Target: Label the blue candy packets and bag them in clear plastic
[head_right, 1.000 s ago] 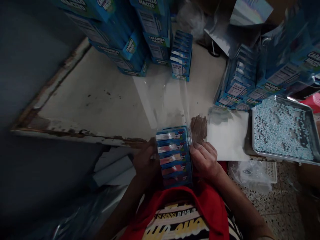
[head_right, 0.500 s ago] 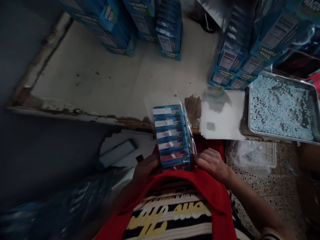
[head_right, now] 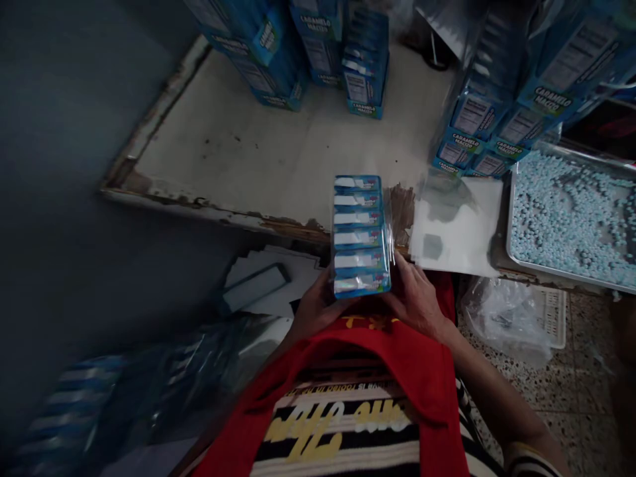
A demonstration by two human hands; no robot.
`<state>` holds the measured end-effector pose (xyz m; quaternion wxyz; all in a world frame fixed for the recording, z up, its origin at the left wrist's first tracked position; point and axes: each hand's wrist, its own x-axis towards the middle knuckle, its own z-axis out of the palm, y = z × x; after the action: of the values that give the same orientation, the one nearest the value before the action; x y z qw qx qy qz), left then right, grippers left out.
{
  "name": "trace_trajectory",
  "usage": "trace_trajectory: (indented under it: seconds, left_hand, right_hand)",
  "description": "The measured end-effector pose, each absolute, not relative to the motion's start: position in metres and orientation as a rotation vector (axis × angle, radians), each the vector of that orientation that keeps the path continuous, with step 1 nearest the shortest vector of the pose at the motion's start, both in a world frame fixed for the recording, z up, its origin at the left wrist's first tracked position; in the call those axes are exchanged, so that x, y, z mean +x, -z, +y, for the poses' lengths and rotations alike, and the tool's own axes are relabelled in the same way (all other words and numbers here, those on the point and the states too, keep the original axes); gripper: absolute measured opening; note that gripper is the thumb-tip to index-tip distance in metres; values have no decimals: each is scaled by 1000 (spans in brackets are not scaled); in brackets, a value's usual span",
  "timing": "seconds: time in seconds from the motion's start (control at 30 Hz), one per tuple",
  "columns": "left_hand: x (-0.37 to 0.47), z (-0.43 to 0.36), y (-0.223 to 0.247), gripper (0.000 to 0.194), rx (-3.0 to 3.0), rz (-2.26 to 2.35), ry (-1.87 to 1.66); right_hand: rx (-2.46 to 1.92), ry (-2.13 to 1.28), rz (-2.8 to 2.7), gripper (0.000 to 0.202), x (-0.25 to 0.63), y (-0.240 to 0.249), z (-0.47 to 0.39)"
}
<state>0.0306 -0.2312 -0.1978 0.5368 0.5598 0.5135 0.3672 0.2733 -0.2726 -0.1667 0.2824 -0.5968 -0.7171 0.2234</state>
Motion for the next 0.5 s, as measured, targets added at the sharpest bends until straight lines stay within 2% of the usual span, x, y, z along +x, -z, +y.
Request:
trace_trajectory:
  seconds: [0.07,0.13,0.2,0.3,0.5]
  left_hand:
    - [32,-229,191,81,1451,1270,-874]
    - [34,-228,190,89,1547,1312,-881]
    - [38,-228,194,90,1534,1336,-853]
    - [44,-228,202,67,1511,1399,-854]
    - [45,-224,204,38,1708,1413,-983]
  right_hand:
    - [-1645,-518,-1877,97,273,170,-270]
    - [-1616,-520,-1874,100,270,176,-269]
    - [-1596,-567,-1859,90,266,182,-267]
    - [-1651,-599,-1757,71,257,189,-263]
    - [-1716,-477,-1595,54,247,186,-256]
